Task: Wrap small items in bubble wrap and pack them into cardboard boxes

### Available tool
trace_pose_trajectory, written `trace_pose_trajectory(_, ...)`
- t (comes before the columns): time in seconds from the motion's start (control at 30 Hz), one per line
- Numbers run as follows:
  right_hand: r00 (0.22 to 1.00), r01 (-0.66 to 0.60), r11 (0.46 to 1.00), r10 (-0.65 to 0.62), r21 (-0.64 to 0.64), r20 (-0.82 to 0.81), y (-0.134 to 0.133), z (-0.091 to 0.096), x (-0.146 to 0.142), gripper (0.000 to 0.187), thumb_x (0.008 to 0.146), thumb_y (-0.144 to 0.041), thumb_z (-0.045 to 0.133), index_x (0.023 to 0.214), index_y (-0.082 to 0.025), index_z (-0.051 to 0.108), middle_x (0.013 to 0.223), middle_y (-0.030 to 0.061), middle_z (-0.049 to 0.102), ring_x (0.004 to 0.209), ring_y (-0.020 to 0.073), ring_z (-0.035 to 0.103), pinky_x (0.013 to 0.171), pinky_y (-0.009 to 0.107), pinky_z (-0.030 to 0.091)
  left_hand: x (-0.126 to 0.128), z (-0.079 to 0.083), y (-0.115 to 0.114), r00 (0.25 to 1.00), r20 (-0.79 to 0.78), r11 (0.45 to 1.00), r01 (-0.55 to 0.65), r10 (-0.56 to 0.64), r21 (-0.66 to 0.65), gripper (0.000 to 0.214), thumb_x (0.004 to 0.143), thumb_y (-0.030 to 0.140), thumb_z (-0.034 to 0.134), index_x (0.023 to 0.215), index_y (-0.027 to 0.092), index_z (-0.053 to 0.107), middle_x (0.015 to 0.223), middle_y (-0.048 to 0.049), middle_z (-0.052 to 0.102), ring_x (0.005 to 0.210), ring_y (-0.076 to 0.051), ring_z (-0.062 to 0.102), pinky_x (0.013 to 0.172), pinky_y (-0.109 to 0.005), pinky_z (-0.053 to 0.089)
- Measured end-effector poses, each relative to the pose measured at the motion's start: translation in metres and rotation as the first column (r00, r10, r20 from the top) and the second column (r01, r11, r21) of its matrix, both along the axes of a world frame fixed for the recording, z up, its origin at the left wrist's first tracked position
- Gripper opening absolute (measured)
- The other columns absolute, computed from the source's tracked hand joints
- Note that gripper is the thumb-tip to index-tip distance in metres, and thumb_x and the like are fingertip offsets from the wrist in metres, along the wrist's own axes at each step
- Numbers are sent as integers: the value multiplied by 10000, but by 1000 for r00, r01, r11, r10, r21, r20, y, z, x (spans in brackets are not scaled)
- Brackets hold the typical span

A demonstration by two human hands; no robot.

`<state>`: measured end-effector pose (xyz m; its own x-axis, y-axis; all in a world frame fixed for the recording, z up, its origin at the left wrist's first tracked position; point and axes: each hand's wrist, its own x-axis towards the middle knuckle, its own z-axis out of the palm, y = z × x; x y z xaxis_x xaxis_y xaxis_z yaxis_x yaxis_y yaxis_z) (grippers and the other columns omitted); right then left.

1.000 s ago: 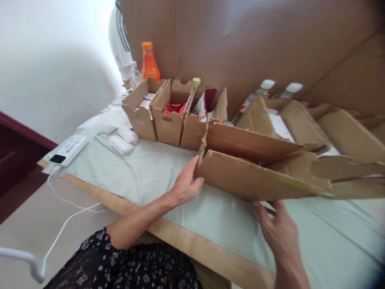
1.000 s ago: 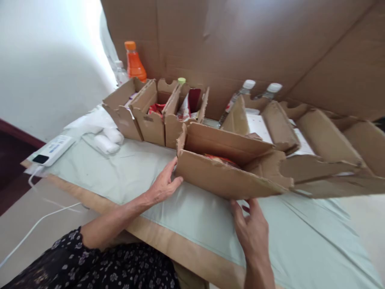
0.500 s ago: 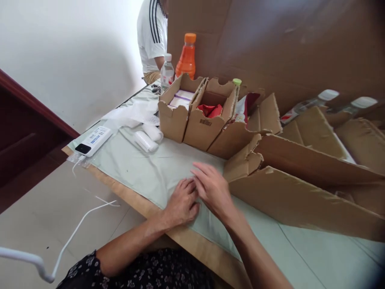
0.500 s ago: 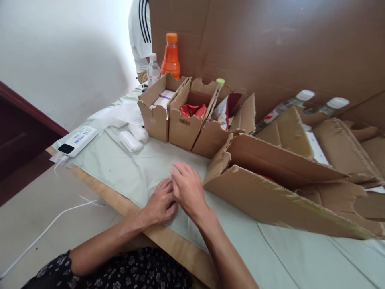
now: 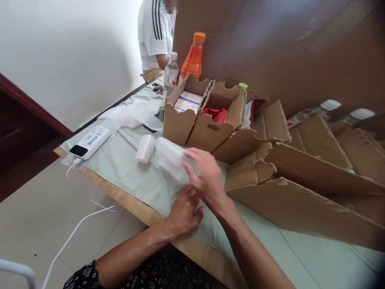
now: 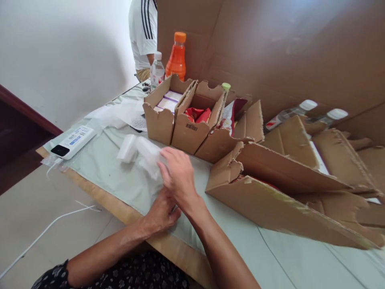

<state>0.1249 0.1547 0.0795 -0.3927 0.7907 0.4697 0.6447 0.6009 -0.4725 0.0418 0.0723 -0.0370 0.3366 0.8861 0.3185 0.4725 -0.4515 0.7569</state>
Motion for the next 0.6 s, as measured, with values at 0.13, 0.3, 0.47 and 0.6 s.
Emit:
trace_pose_trajectory(0.13, 773, 310, 901, -425, -305, -471, -81, 0, 87, 144, 931, -382, 683, 946, -239, 678, 947, 50, 751, 861, 205, 712, 765, 331, 565, -5, 0, -4, 1000, 21, 1000, 4, -5, 5, 378, 843, 164, 580, 1198, 182, 710, 1341, -150, 697, 1319, -354, 591, 1118, -583, 488)
trace_pose_trajectory(0.3, 327, 286, 665, -745, -690, -581, -156, -40, 140, 348, 772, -466, 812, 906, -232, 592, 720, -16, 673, 591, 142, 615, 546, 258, 468, -7, 18, -36, 994, 64, 996, -87, 85, 25, 259, 920, 167, 567, 1122, 212, 724, 1283, -118, 716, 1260, -305, 642, 1100, -559, 523)
trace_pose_trajectory(0.47, 149, 155, 616, -787, -772, -598, -184, -61, 141, 452, 668, -469, 880, 970, -204, 673, 747, -18, 672, 631, 124, 577, 599, 253, 472, 17, 51, -80, 996, 87, 978, -27, 10, 205, 395, 921, 159, 635, 1307, 239, 620, 1373, -116, 630, 1332, -294, 579, 1129, -517, 499)
trace_pose_trajectory(0.6, 283, -95, 636, -720, -766, -634, -188, -54, 139, 364, 727, -489, 853, 908, -195, 737, 804, 7, 702, 646, 116, 562, 606, 251, 456, 47, 57, -80, 1000, -12, 998, 26, -26, 57, 656, 875, 357, 728, 1467, 197, 496, 1459, -174, 581, 1368, -351, 550, 1139, -551, 476)
